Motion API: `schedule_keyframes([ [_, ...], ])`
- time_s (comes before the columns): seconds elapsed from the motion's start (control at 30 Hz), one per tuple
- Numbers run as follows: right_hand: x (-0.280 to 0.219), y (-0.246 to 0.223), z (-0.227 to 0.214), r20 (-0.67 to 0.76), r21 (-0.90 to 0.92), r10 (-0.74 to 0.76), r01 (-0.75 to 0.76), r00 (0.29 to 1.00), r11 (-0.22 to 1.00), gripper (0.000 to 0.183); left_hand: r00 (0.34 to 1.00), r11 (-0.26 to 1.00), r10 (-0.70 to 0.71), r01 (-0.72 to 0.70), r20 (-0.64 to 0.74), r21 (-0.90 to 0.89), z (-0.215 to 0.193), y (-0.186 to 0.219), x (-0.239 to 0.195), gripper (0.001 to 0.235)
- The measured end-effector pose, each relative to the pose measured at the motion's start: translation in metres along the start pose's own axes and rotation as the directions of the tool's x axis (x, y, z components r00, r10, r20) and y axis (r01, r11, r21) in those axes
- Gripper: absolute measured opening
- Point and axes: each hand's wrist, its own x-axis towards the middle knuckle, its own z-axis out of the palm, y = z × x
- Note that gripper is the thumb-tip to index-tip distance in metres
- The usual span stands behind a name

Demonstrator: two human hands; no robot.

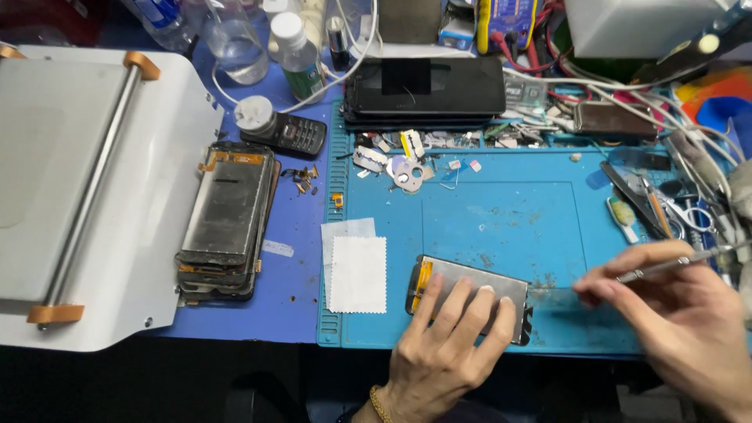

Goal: The recorder is prying a phone screen assembly away from the internal frame at an electronics workbench.

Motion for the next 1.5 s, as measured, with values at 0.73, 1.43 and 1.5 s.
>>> schedule_keyframes([
  [0.73, 0.032, 0.001, 0.042, 0.131, -0.243, 0.039, -0.006, 0.991, 0.97, 0.015, 0.991, 0.995, 0.069, -0.076, 0.111, 0.062, 0.003, -0.02, 0.01, 0.016],
  [1.43, 0.032, 0.006, 0.042, 0.193, -0.092, -0.019, 0.037, 0.981, 0.995, 0.025, 0.993, 0.998, -0.011, 0.004, 0.117, 0.057, 0.005, -0.008, 0.008, 0.007],
  [1.5, 0.032, 0.002, 0.044, 0.189, -0.075, -0.019, 0.034, 0.982, 0.997, 0.026, 0.994, 0.997, -0.009, 0.0, 0.112, 0.073, 0.006, -0.006, 0.007, 0.007],
])
